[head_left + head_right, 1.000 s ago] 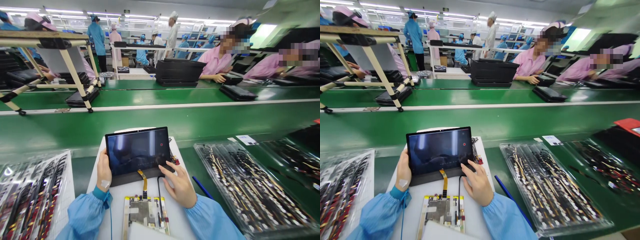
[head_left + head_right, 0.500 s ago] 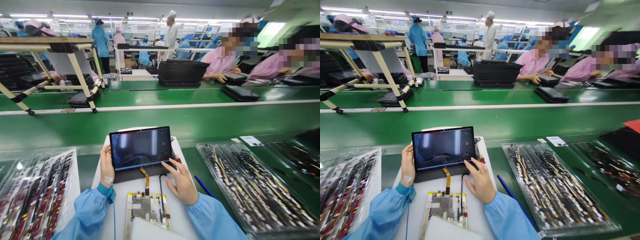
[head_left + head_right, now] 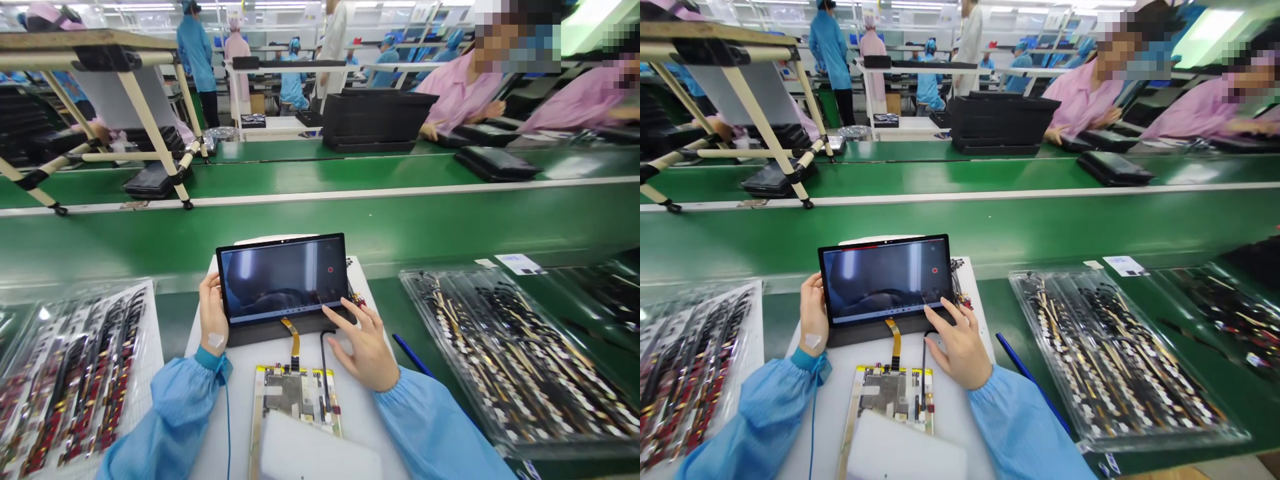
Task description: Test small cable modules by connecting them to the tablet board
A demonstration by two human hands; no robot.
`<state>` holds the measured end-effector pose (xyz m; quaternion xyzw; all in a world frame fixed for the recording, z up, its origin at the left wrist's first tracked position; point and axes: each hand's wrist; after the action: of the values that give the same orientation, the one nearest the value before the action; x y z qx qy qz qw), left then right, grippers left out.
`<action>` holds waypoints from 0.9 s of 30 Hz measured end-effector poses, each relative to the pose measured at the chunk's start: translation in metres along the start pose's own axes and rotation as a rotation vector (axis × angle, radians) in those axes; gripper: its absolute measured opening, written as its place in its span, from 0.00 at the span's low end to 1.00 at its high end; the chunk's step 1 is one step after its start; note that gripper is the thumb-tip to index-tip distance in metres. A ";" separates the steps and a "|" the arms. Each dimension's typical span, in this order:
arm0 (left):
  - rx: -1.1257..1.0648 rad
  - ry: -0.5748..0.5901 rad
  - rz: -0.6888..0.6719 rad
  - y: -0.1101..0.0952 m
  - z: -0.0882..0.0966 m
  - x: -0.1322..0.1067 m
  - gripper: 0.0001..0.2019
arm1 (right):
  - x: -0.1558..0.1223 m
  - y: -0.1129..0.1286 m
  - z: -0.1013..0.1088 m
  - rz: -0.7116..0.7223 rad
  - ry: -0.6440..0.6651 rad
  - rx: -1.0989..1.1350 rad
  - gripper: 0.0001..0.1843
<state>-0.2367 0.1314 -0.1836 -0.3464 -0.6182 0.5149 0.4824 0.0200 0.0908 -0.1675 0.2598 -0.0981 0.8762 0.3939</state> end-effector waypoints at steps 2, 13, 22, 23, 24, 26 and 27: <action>0.014 -0.004 -0.005 0.000 0.001 0.000 0.15 | 0.000 -0.002 0.000 -0.010 -0.036 0.022 0.20; 0.153 -0.138 -0.162 -0.019 0.016 -0.004 0.14 | -0.019 0.047 0.039 0.055 0.205 0.279 0.13; 0.306 0.249 -0.086 -0.062 0.023 -0.068 0.09 | -0.077 0.115 0.034 -0.005 0.227 0.116 0.14; 0.329 0.279 -0.080 -0.066 0.022 -0.074 0.09 | -0.077 0.117 0.035 -0.030 0.219 0.118 0.15; 0.351 0.299 -0.078 -0.069 0.020 -0.079 0.08 | -0.077 0.117 0.038 -0.033 0.216 0.121 0.17; 0.398 0.334 -0.062 -0.077 0.015 -0.087 0.08 | -0.076 0.111 0.048 -0.014 0.197 0.132 0.20; 0.427 0.369 -0.039 -0.082 0.011 -0.090 0.09 | -0.077 0.105 0.053 0.004 0.190 0.131 0.21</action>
<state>-0.2154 0.0257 -0.1259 -0.3129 -0.4041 0.5523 0.6587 0.0048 -0.0484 -0.1599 0.2003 -0.0034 0.9022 0.3820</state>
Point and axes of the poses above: each hand's wrist, its own x-axis towards the middle knuckle, its own z-axis out of the back of the hand, y = z × x, and after that the axes turned 12 degrees about y, right-handed
